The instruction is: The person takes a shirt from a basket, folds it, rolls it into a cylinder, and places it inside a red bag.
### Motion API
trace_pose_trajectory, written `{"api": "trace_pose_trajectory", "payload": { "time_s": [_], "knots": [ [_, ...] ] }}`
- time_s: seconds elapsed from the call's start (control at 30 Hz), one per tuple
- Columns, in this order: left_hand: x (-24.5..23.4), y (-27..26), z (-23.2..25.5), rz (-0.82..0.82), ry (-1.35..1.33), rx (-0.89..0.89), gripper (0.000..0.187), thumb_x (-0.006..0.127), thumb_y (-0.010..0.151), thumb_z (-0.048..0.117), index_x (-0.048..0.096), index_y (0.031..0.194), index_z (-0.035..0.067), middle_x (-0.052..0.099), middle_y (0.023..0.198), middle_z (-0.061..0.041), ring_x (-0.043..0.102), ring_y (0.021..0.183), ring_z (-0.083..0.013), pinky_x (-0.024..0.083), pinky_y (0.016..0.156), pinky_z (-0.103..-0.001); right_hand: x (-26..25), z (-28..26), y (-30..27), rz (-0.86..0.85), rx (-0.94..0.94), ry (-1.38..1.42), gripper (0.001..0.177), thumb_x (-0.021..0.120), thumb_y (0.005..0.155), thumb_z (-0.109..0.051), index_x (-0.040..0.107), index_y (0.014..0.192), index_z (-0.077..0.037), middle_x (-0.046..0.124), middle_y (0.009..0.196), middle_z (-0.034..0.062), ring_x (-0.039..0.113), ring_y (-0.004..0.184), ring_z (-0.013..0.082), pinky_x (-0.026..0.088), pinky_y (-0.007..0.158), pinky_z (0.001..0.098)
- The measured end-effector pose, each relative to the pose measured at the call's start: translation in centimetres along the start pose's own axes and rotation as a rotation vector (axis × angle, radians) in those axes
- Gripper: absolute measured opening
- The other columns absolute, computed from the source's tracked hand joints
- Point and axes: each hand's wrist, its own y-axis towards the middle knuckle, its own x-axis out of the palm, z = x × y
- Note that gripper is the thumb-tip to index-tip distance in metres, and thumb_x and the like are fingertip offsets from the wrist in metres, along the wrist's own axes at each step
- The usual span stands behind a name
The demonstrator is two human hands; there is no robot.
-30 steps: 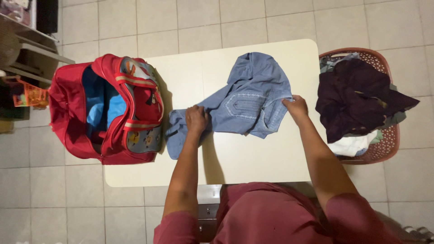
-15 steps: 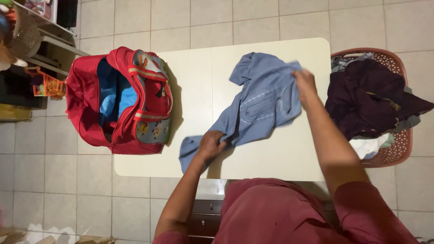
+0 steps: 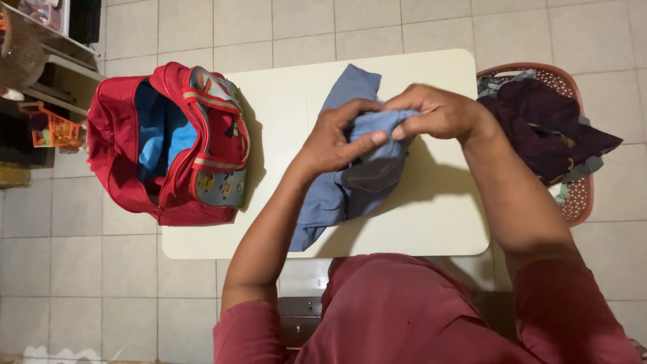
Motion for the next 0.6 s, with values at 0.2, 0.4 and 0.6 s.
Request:
{"api": "trace_pose_trajectory", "payload": {
  "time_s": [0.2,0.4,0.6],
  "knots": [
    [-1.7,-0.4,-3.1,0.013,-0.092,-0.128,0.021,0.069,0.098,0.023,0.074,0.102,0.003,0.069,0.082,0.001,0.059,0.077,-0.0066,0.051,0.07,-0.026,-1.5,-4.5,-4.0,0.577,-0.229,-0.101,0.008,0.066,0.099,-0.009,0.067,0.094,-0.002,0.067,0.082,0.0024,0.058,0.068,0.0102,0.051,0.065,0.0263],
    [-5.7,0.8,-0.4,0.463,-0.071,0.195,0.018,0.054,0.113,0.018,0.065,0.111,0.003,0.057,0.091,0.005,0.052,0.086,-0.0057,0.045,0.077,-0.023,-3.6,-9.2,-5.7,0.719,-0.168,-0.297,0.032,0.08,0.097,-0.029,0.067,0.112,-0.004,0.069,0.099,-0.0008,0.066,0.087,0.0084,0.056,0.078,0.0267],
    [-5.7,1.8,2.8,0.692,-0.254,0.327,0.023,0.05,0.118,0.018,0.057,0.102,0.003,0.051,0.084,0.005,0.043,0.079,-0.0037,0.039,0.072,-0.022,-4.3,1.7,-3.0,0.045,0.553,-0.697,0.048,0.088,0.076,-0.037,0.075,0.103,0.0,0.077,0.087,0.0096,0.067,0.078,0.0208,0.056,0.071,0.035]
  ]
}}
